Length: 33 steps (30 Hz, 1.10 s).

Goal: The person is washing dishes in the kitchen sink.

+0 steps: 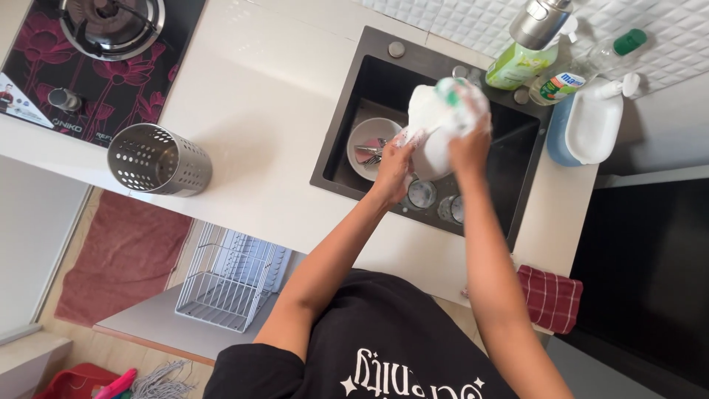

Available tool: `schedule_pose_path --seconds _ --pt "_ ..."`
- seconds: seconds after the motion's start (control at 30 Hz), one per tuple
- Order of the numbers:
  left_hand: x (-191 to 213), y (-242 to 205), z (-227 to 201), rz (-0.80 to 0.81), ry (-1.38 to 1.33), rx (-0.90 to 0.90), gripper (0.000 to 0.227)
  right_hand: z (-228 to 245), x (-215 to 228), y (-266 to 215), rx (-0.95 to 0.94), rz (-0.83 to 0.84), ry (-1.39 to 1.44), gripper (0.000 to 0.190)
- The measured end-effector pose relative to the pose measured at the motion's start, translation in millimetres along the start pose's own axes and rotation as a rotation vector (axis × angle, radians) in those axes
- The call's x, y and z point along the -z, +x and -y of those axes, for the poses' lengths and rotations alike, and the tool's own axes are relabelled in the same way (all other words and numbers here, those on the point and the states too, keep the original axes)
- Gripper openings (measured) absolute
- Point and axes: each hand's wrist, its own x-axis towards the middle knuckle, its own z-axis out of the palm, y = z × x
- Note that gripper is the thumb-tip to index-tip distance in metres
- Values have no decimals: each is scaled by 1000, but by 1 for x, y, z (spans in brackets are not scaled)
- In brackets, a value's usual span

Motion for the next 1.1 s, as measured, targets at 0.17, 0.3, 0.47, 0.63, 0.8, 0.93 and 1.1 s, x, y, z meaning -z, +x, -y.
schedule_pose_path --seconds 0.17,0.3,0.47,0.63,0.8,0.93,1.1 --pt "2 -4 -14 -49 2 45 46 -62 11 19 -803 179 899 56" --pt "1 -4 -22 19 -34 28 47 -88 -1 -24 -1046 301 1249 82" --pt "11 35 -1 61 107 -249 40 -84 3 -58 -724 234 1703 98" --pt "-20 55 -21 -416 -196 61 45 -49 43 -44 -610 289 1417 96" --pt "-23 42 -51 -17 -176 386 66 -88 84 -45 -426 524 1103 68" --pt "5 51 -49 121 -145 686 78 -8 130 -26 -105 830 207 50" --pt "45 55 -48 366 271 740 64 38 139 -32 432 745 -128 34"
